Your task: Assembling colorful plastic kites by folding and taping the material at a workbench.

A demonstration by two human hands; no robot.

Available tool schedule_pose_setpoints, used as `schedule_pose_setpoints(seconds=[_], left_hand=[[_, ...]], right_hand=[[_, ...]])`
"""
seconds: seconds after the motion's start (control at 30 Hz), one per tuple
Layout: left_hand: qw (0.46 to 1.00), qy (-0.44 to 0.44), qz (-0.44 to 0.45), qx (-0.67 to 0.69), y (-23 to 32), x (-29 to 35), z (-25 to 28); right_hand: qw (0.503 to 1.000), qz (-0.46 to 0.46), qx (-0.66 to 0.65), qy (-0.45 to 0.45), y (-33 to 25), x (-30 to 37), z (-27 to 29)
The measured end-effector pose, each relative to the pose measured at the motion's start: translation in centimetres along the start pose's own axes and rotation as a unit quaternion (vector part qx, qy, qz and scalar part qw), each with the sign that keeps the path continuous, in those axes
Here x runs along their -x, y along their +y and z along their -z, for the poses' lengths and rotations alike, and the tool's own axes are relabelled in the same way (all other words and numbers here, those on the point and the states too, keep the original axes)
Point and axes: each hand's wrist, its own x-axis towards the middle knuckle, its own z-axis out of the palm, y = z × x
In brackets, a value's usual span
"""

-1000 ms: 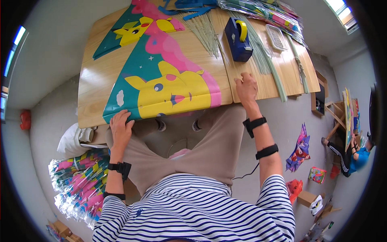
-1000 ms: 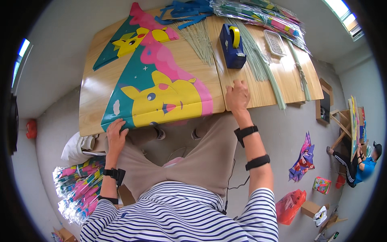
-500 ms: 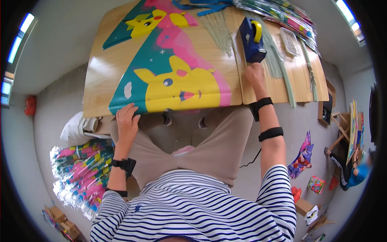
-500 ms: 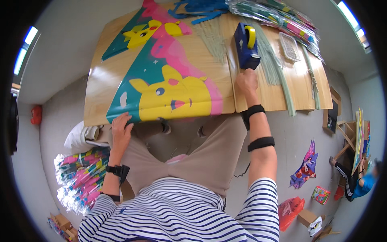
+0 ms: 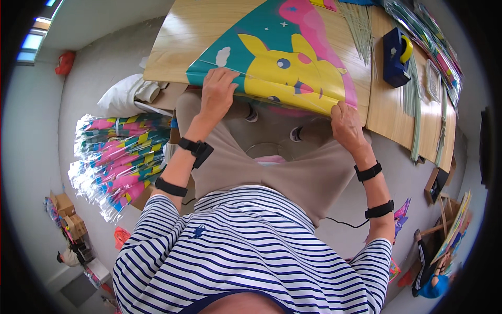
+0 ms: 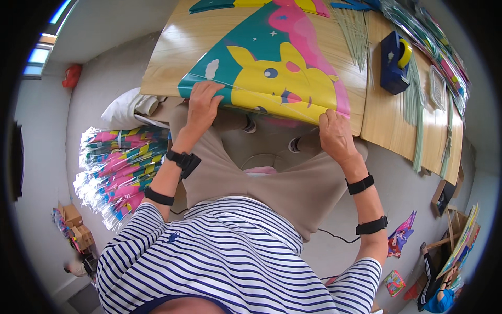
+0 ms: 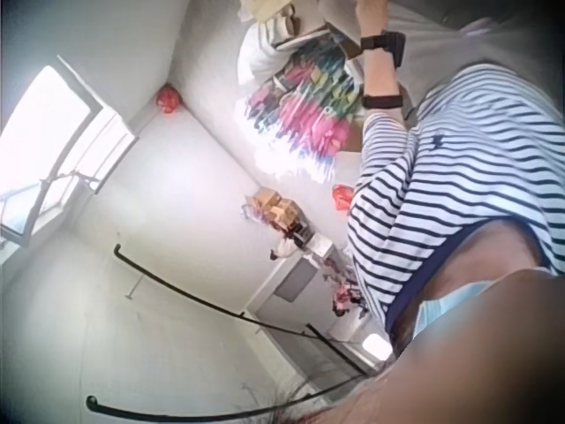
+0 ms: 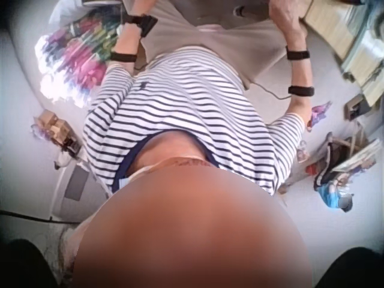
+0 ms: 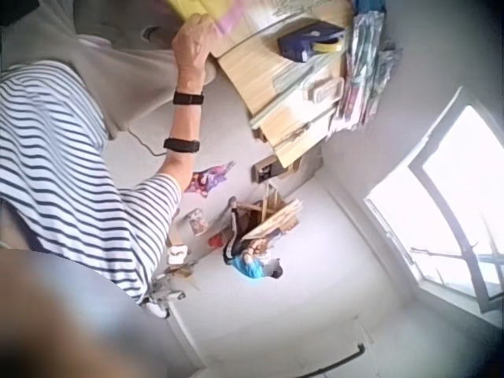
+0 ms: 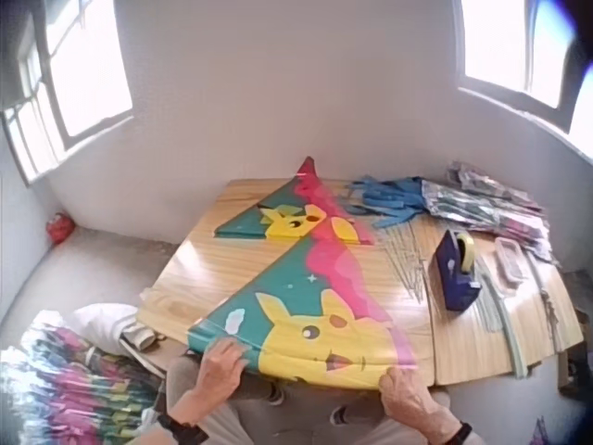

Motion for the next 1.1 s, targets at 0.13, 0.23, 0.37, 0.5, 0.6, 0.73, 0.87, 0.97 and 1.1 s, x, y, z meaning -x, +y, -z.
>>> schedule_pose_setpoints(seconds=[0.13, 0.23, 0.37, 0.5, 0.6, 0.73, 0.87, 0.97, 1.1], left_hand=[[1.000, -0.020, 0.013, -0.010, -0.9, -0.6, -1.4], [1.000, -0.015, 0.013, -0.019, -1.1, -1.3, -2.3], [0.998, -0.044, 0.006, -0.037, -1.8, -1.8, -3.0], [0.998, -0.055, 0.010, -0.037, -1.8, -1.8, -3.7], [0.997, -0.059, 0.015, -0.041, -1.6, -2.0, -3.7], [0.996, -0.069, 0.015, -0.049, -1.7, -1.9, -3.2], [0.996, -0.073, -0.003, -0.048, -1.9, -2.0, -3.2], [0.996, -0.074, 0.000, -0.043, -1.9, -2.0, -3.4], [0.997, -0.071, 0.000, -0.039, -2.0, -2.0, -3.4]], right_hand=[[0.999, 0.033, 0.037, -0.011, 0.6, -1.0, -0.4], [0.998, 0.046, 0.038, -0.024, 0.4, -1.6, -0.5], [0.998, 0.048, 0.034, -0.018, 0.9, -1.9, -0.7], [0.998, 0.028, 0.060, -0.025, 2.0, -2.4, -0.8], [0.999, -0.011, 0.031, -0.014, 2.6, -2.7, -1.3], [0.984, -0.159, -0.066, 0.052, 1.8, -2.3, -1.3], [0.933, -0.296, -0.164, 0.121, 2.9, -1.1, -1.8], [0.928, -0.309, -0.171, 0.121, 3.2, -1.0, -2.0], [0.936, -0.308, -0.146, 0.091, 2.7, -1.4, -2.0]])
